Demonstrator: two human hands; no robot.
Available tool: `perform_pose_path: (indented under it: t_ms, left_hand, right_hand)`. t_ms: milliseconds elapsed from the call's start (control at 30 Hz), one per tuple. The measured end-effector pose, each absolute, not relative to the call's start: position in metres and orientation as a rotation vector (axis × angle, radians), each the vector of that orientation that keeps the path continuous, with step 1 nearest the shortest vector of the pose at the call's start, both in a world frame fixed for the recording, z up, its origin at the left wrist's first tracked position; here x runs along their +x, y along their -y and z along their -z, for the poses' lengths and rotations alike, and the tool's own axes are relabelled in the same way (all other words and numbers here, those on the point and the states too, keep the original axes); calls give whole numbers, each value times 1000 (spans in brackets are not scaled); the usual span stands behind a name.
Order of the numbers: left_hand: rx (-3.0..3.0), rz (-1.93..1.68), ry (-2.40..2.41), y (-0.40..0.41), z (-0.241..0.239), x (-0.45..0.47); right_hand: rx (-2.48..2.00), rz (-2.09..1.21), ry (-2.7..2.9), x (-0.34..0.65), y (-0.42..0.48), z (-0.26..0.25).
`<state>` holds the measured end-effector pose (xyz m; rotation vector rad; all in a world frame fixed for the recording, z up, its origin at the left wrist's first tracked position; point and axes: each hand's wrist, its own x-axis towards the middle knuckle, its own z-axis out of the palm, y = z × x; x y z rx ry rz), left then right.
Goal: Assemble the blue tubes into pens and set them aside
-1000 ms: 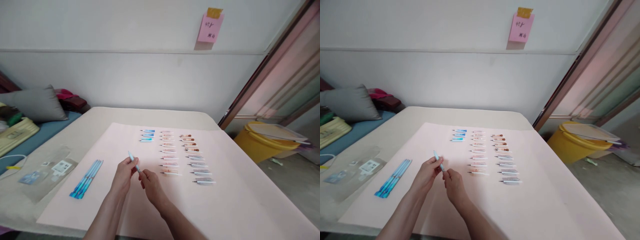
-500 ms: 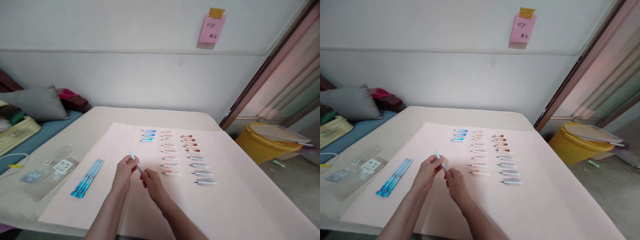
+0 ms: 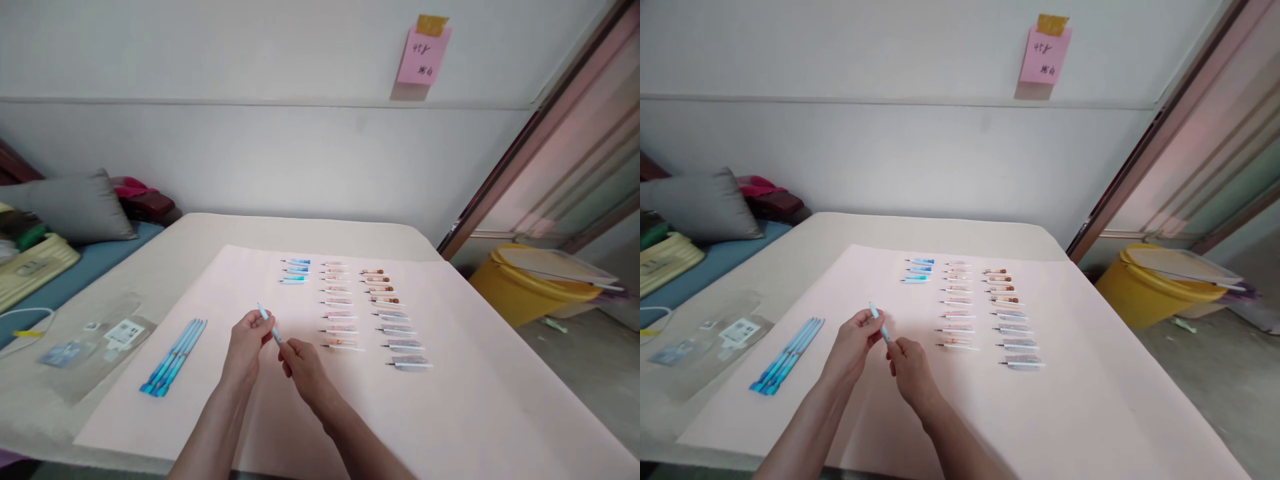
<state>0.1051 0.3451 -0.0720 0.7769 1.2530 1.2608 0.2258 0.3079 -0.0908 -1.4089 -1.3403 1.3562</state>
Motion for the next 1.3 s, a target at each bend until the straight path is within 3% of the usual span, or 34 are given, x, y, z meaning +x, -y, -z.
perform_pose_path:
  t_ms: [1300]
  left_hand:
    - [749,-1251,-1232,-348,71,106]
  right_hand:
    - [-1339,-1492,1177,226,-309,102]
